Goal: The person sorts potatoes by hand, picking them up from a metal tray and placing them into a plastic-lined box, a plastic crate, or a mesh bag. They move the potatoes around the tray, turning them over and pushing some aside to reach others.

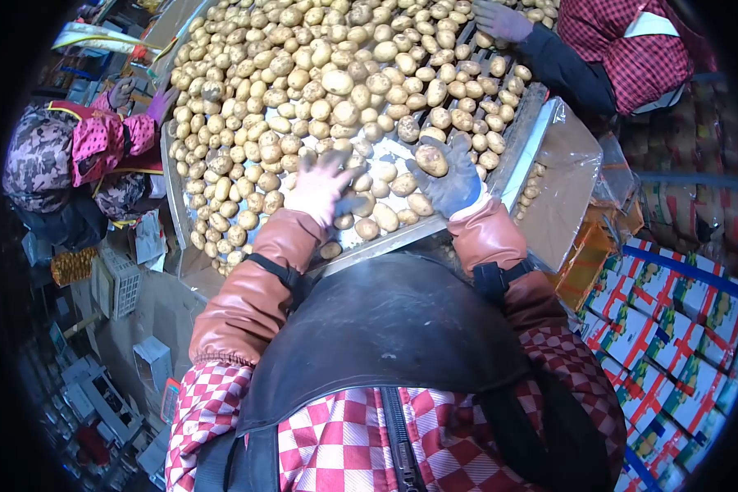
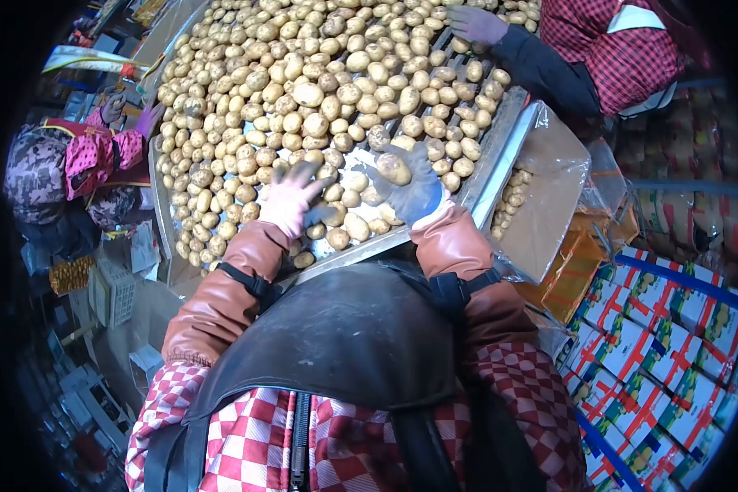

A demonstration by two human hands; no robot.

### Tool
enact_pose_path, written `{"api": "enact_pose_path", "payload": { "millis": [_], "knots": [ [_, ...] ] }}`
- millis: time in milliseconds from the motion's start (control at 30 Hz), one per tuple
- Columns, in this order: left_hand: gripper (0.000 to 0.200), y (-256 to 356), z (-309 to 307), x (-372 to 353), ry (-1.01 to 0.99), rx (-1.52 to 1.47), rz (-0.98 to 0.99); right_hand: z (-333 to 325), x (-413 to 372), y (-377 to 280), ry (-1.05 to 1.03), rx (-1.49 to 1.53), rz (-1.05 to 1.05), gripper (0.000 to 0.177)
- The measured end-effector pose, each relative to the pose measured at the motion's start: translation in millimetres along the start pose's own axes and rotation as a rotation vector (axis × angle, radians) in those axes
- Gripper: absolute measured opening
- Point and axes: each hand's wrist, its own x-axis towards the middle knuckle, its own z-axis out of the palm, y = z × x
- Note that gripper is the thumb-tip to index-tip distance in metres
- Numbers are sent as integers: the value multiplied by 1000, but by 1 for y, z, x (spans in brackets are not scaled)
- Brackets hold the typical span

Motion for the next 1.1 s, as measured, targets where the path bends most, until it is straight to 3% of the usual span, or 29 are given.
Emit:
{"api": "enact_pose_path", "payload": {
  "millis": [33, 67, 133, 167, 267, 300, 367, 433, 500, 633, 700, 767, 833, 900, 933, 967, 1033, 1067, 1100],
  "knots": [
    [37, -11, 0, 2, 26, 14, -90, -1, -2, -3, 7, 0, -7, 59],
    [30, -16, -1, 2, 197, 8, -187, -4, -6, -6, 53, 8, 52, 54],
    [36, -38, 1, -12, 293, -11, -288, -5, -15, -22, 74, 17, 178, 43],
    [36, -40, -11, -16, 277, -19, -271, -3, -21, -30, 125, -108, 184, 45],
    [30, -40, -7, -42, 349, 7, -282, -15, -37, -40, 348, -118, 243, 45],
    [33, -40, -1, -55, 310, 52, -326, -37, -42, -34, 287, -219, 219, 46],
    [55, -45, 22, -80, 180, -74, -449, -49, -56, -37, 405, -171, 211, 47],
    [63, -36, 29, -97, -61, 47, -451, -91, -68, -12, 409, -96, 78, 56],
    [67, -29, 21, -91, -168, 30, -508, -94, -69, -26, 578, 24, 204, 58],
    [63, -34, 29, -94, -104, 79, -466, -98, -68, -59, 715, 210, 210, 51],
    [61, -28, 26, -92, -84, 89, -475, -129, -75, -61, 727, 258, 128, 52],
    [60, -32, 34, -97, -17, 96, -446, -154, -84, -77, 884, 434, 61, 55],
    [60, -34, 37, -99, -5, 106, -443, -196, -94, -85, 743, 442, -126, 58],
    [60, -34, 36, -101, -1, 108, -436, -223, -106, -84, 538, -109, -538, 65],
    [60, -33, 36, -100, 2, 99, -428, -222, -110, -92, 563, -43, -638, 71],
    [59, -32, 36, -100, 10, 128, -417, -220, -111, -106, 563, -42, -651, 71],
    [59, -32, 35, -99, 8, 96, -424, -218, -112, -131, 754, 563, -437, 78],
    [60, -31, 34, -100, 4, 104, -419, -222, -115, -136, 737, 604, -451, 70],
    [60, -30, 31, -102, 19, 105, -422, -279, -123, -108, 791, 70, -478, 64]
  ]
}}
